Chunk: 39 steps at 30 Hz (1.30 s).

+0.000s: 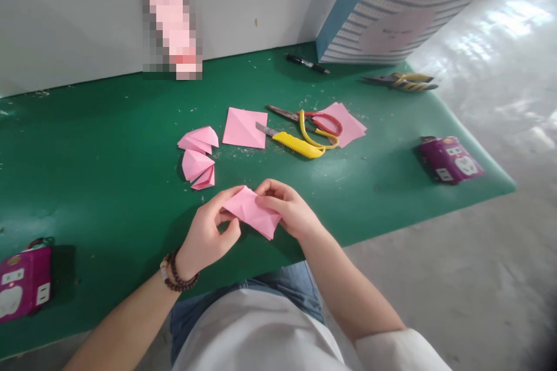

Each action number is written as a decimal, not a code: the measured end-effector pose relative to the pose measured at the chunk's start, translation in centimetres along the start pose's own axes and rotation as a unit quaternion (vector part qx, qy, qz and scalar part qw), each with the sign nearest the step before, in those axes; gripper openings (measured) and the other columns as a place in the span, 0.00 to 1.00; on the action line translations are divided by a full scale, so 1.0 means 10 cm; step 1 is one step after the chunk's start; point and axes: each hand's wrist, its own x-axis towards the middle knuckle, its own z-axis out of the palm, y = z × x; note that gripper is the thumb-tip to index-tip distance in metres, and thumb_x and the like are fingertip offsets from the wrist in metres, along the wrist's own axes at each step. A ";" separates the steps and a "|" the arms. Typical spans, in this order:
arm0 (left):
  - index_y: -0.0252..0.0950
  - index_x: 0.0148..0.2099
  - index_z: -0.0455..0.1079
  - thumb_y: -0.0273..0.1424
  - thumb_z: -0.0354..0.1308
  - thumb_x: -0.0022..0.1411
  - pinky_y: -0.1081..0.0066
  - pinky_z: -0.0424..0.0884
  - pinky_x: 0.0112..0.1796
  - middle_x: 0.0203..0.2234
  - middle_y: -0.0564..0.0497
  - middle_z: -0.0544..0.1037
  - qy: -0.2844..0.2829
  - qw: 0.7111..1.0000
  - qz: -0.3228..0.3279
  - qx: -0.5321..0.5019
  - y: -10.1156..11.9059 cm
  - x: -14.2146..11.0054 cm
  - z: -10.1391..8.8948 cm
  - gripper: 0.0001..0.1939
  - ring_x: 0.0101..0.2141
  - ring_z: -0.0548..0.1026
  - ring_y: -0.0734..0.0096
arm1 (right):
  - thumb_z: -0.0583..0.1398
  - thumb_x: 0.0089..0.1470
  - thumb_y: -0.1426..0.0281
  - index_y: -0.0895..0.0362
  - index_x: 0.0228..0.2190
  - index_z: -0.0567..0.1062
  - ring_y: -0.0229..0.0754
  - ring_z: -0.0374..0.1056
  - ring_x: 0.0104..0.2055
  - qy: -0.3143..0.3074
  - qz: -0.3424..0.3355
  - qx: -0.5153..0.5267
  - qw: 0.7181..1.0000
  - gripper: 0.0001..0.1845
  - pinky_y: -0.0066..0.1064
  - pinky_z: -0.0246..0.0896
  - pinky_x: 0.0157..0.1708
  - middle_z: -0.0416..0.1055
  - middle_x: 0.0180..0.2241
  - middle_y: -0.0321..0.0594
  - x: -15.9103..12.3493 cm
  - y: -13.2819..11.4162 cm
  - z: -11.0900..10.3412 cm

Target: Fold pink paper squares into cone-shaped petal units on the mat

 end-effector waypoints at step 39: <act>0.38 0.51 0.72 0.26 0.57 0.62 0.71 0.76 0.46 0.45 0.49 0.81 0.132 0.932 0.146 0.305 -0.03 -0.01 0.04 0.14 0.44 0.80 0.67 | 0.56 0.53 0.79 0.52 0.34 0.70 0.42 0.72 0.39 0.128 -0.372 -0.506 0.768 0.10 0.30 0.68 0.33 0.75 0.40 0.41 -0.28 0.02 0.20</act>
